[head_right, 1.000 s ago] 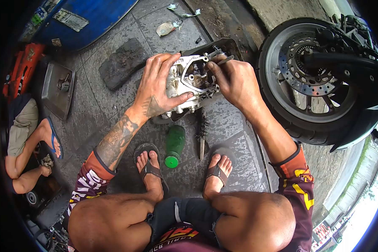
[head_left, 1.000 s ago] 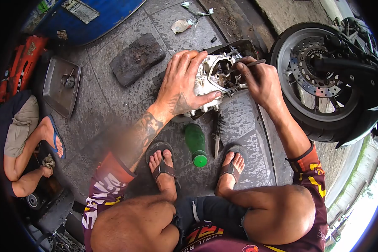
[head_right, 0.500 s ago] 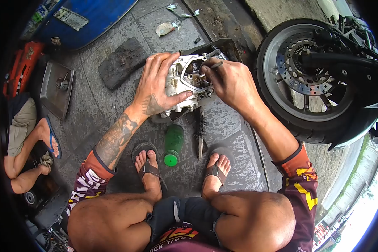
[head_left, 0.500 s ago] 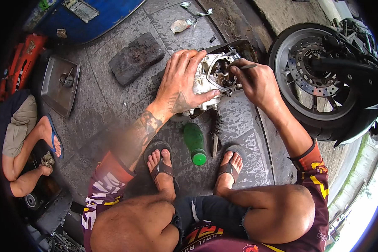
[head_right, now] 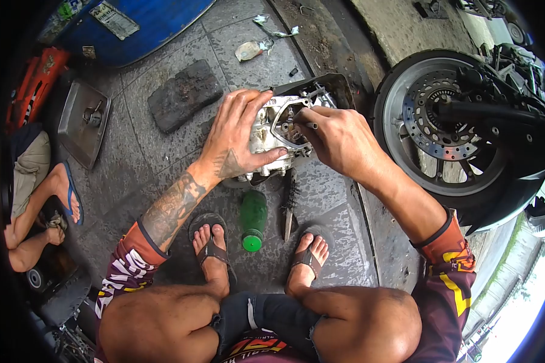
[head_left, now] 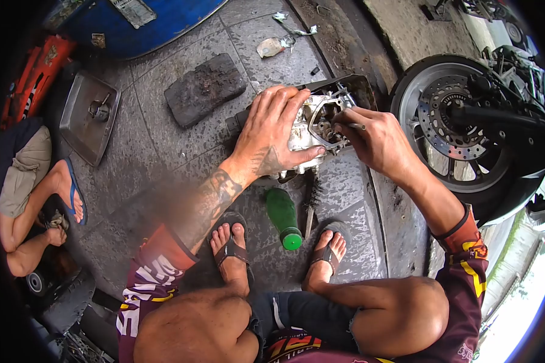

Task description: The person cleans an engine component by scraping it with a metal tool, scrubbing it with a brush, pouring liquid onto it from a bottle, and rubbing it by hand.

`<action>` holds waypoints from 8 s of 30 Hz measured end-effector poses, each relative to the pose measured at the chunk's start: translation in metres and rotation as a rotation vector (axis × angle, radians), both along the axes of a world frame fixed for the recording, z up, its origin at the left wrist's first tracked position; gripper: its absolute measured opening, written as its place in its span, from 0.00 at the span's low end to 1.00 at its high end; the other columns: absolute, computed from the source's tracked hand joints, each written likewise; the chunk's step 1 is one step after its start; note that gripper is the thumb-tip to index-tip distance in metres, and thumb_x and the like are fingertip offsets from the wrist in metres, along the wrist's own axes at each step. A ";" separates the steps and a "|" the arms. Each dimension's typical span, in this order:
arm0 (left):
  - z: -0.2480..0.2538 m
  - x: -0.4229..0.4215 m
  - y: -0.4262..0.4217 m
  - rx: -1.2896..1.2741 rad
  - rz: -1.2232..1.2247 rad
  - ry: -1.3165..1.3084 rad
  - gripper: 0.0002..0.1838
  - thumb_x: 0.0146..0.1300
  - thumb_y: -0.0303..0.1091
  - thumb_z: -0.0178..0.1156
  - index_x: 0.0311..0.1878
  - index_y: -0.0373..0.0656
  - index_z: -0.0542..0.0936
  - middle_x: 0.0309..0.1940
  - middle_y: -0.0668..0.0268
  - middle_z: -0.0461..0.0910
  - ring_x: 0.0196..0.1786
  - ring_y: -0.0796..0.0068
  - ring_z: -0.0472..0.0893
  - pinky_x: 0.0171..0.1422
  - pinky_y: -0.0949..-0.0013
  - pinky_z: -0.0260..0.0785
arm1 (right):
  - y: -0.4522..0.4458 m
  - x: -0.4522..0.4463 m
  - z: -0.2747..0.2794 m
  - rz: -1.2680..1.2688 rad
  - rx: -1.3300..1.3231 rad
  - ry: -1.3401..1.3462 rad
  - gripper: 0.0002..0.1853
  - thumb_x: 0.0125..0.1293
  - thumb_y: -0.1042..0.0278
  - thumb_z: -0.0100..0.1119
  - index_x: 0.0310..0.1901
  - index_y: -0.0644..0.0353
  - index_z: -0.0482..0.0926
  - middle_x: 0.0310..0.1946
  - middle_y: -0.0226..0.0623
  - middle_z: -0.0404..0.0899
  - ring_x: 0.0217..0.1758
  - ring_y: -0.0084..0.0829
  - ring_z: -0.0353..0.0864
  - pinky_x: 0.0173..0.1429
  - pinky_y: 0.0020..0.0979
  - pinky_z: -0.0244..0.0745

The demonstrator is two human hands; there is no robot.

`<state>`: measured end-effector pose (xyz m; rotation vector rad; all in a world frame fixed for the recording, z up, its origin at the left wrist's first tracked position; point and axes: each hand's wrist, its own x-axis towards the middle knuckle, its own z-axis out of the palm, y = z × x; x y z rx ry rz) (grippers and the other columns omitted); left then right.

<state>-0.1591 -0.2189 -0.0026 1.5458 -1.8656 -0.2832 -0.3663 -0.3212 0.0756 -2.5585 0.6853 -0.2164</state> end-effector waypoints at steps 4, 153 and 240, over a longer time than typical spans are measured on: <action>-0.001 0.000 -0.001 0.024 0.002 0.029 0.51 0.49 0.59 0.74 0.71 0.41 0.66 0.62 0.54 0.68 0.68 0.50 0.66 0.75 0.48 0.59 | -0.004 -0.005 -0.013 -0.021 -0.018 -0.126 0.06 0.66 0.72 0.64 0.43 0.62 0.82 0.34 0.44 0.83 0.36 0.51 0.84 0.39 0.43 0.79; -0.011 -0.002 0.003 -0.062 0.039 0.061 0.49 0.52 0.62 0.71 0.70 0.40 0.67 0.63 0.55 0.69 0.70 0.53 0.65 0.77 0.49 0.58 | -0.006 0.001 -0.011 -0.089 0.093 -0.147 0.08 0.73 0.71 0.58 0.46 0.63 0.84 0.38 0.46 0.86 0.35 0.42 0.88 0.41 0.34 0.80; -0.010 -0.001 -0.003 -0.078 0.002 -0.051 0.47 0.50 0.55 0.75 0.69 0.40 0.69 0.60 0.57 0.70 0.66 0.53 0.67 0.72 0.53 0.63 | -0.012 0.006 -0.023 -0.216 -0.126 -0.083 0.12 0.69 0.59 0.62 0.39 0.59 0.86 0.28 0.47 0.83 0.32 0.50 0.85 0.37 0.44 0.79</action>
